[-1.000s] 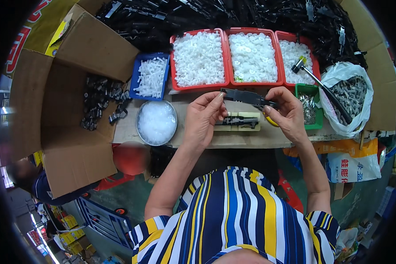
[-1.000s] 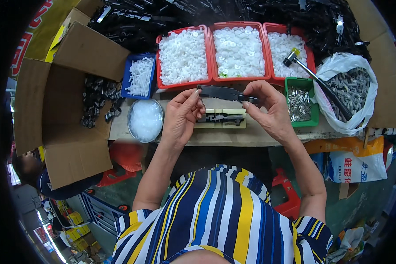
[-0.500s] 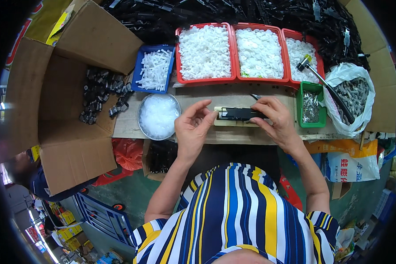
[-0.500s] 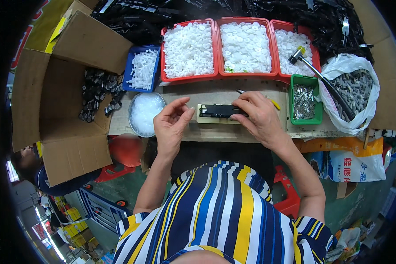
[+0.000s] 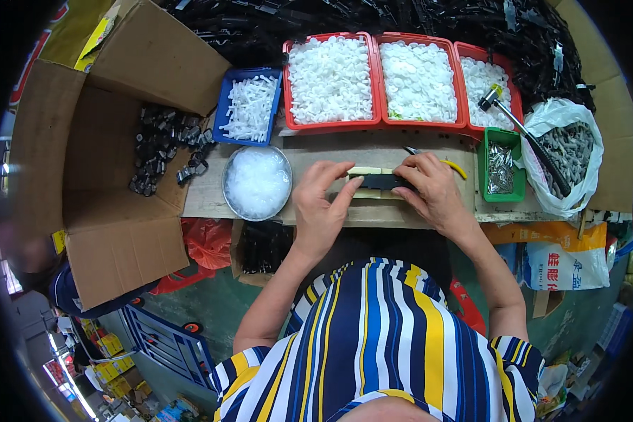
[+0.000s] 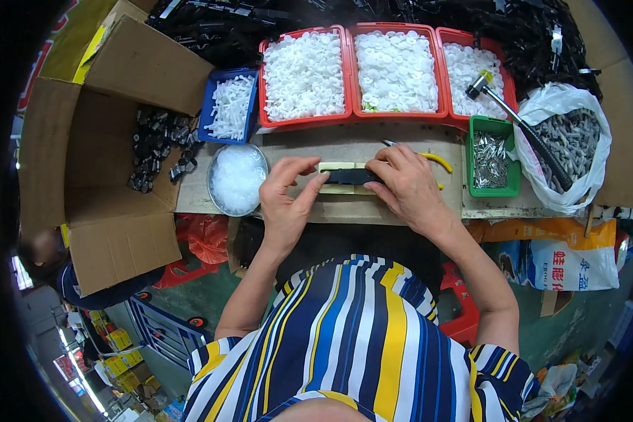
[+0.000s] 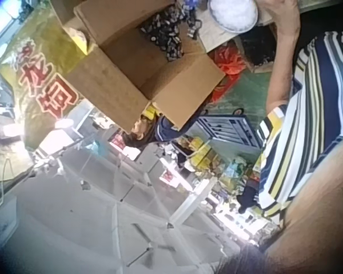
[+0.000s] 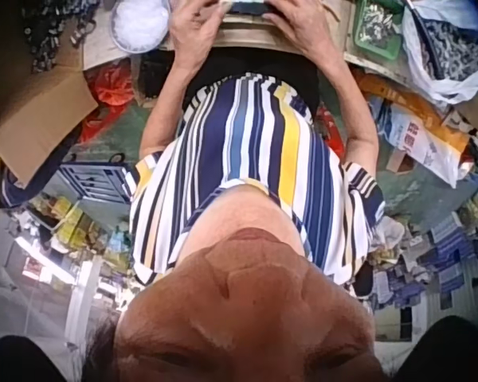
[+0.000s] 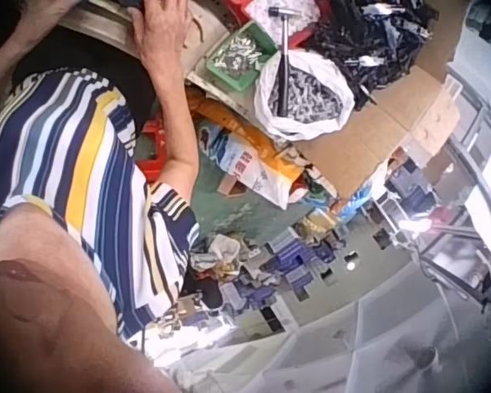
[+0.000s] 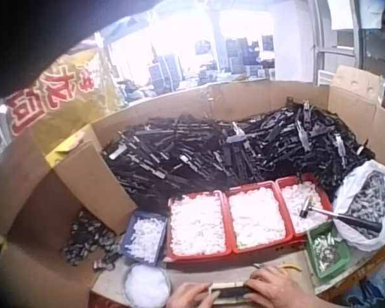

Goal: The person assembles small lock mechanisms at a workbench. They place a black lock body into a wooden jig, insert a metal pin, and strike it with a hammer. The person then inserts a white plastic component into the lock body and secures it with a metal clip using pliers. The process is repeated for multiple units, with finished locks being placed into a cardboard box.

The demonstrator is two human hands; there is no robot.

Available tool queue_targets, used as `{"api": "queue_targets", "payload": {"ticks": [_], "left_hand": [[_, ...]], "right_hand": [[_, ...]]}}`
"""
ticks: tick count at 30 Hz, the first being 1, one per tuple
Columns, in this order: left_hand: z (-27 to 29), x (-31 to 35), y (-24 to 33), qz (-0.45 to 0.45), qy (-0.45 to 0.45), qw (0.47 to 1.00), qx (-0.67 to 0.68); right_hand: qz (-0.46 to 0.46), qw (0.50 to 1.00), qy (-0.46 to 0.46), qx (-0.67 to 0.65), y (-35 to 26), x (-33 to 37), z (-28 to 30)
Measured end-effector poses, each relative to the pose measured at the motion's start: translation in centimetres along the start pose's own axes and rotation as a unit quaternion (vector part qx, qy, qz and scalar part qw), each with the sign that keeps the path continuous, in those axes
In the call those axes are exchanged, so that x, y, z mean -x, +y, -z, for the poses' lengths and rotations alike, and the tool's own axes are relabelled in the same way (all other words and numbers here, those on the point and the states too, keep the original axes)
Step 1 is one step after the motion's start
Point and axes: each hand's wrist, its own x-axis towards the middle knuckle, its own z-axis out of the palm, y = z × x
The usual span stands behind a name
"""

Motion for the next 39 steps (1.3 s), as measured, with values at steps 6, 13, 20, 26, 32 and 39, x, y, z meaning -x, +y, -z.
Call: {"api": "queue_targets", "payload": {"ticks": [6, 13, 20, 26, 32, 39], "left_hand": [[-1.1, -0.2, 0.7, -0.045, -0.022, 0.997, -0.055], [-1.4, -0.1, 0.1, -0.093, -0.031, 0.991, -0.095], [-3.3, 0.2, -0.4, -0.189, -0.095, 0.968, -0.131], [-3.7, -0.1, -0.8, -0.245, -0.11, 0.948, -0.171], [-3.6, -0.4, -0.8, -0.262, -0.123, 0.939, -0.185], [-3.4, -0.6, -1.0, -0.261, -0.132, 0.937, -0.193]], "right_hand": [[-0.006, 1.0, -0.004, -0.004, 0.2, 0.2, 0.4], [0.01, 0.998, -0.015, 0.06, -0.8, -0.3, 0.3], [-0.002, 0.997, -0.038, 0.071, -0.4, -0.1, 1.1], [-0.012, 0.995, 0.077, 0.068, 3.3, -0.7, 5.2], [-0.182, 0.894, 0.081, 0.402, 12.7, 1.0, 11.6], [-0.136, 0.933, 0.12, 0.311, 11.6, 1.2, 11.6]]}}
